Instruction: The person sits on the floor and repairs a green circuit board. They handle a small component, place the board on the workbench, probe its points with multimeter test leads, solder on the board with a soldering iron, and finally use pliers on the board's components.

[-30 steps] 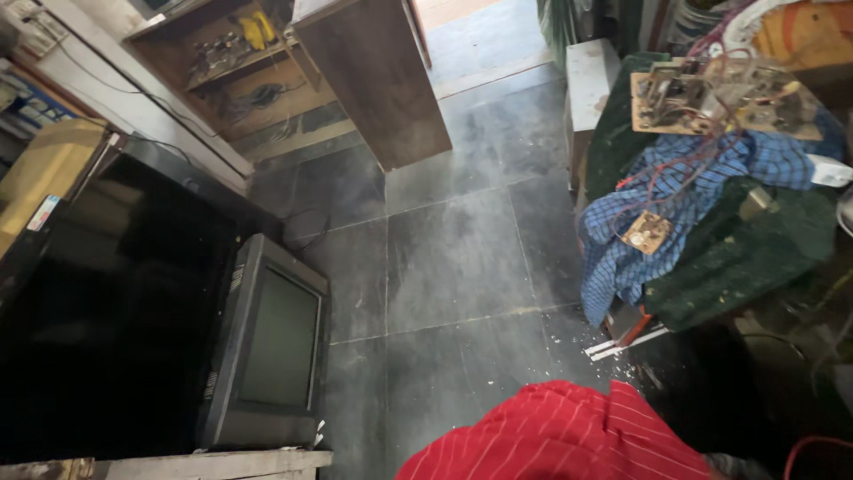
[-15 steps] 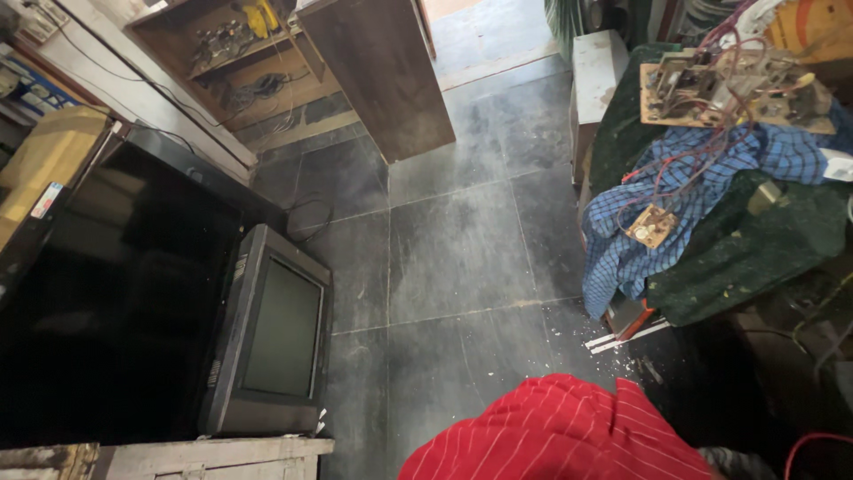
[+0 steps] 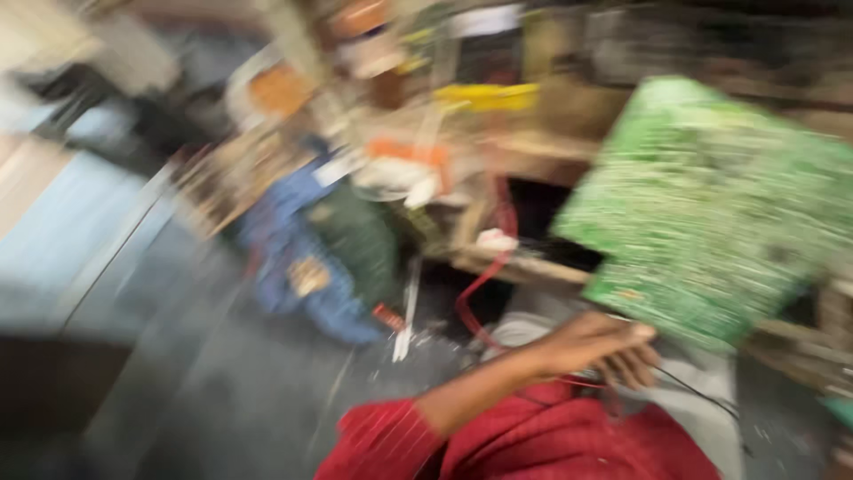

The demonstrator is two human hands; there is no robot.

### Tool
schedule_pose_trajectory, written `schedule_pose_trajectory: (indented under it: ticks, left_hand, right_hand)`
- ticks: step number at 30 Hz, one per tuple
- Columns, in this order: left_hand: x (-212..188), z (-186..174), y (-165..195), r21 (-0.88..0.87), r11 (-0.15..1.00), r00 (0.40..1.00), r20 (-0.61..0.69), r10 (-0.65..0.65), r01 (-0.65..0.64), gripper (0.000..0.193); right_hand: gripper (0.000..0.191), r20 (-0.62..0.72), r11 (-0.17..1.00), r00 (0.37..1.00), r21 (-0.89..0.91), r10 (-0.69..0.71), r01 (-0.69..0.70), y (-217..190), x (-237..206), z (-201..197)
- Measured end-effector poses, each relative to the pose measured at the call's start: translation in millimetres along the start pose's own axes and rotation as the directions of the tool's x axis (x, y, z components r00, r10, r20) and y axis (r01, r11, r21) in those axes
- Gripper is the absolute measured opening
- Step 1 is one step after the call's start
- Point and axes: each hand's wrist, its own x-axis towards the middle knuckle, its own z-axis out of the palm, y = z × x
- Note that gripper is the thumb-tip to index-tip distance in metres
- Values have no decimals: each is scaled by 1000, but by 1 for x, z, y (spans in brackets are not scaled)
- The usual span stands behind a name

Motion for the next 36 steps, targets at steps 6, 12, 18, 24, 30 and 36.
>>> schedule_pose_trajectory:
  ticks: [6, 12, 18, 24, 30, 36]
  left_hand:
    - [-8, 66, 70, 70, 959, 944, -170, 284, -276, 43]
    - [0, 88, 100, 184, 926, 849, -372, 375, -328, 27]
    - [2, 105, 107, 309, 912, 927, -175, 332, -268, 20]
    - [11, 110, 124, 387, 896, 942, -157, 295, -216, 20]
    - [24, 99, 144, 406, 896, 957, -141, 253, -177, 23]
    - [44, 95, 171, 476, 859, 953, -125, 278, -188, 26]
  right_hand:
    - [41, 93, 926, 970, 291, 224, -241, -12, -66, -15]
    - [35, 429, 978, 884, 13, 185, -210, -11, -47, -11]
    - [30, 771, 886, 543, -60, 334, -460, -40, -54, 4]
    - [30, 602, 901, 675, -214, 426, -377, -70, -54, 32]
    - [45, 647, 794, 558, -124, 520, -595, -90, -36, 36]
    - [43, 759, 751, 561, 149, 330, -643, -105, -19, 50]
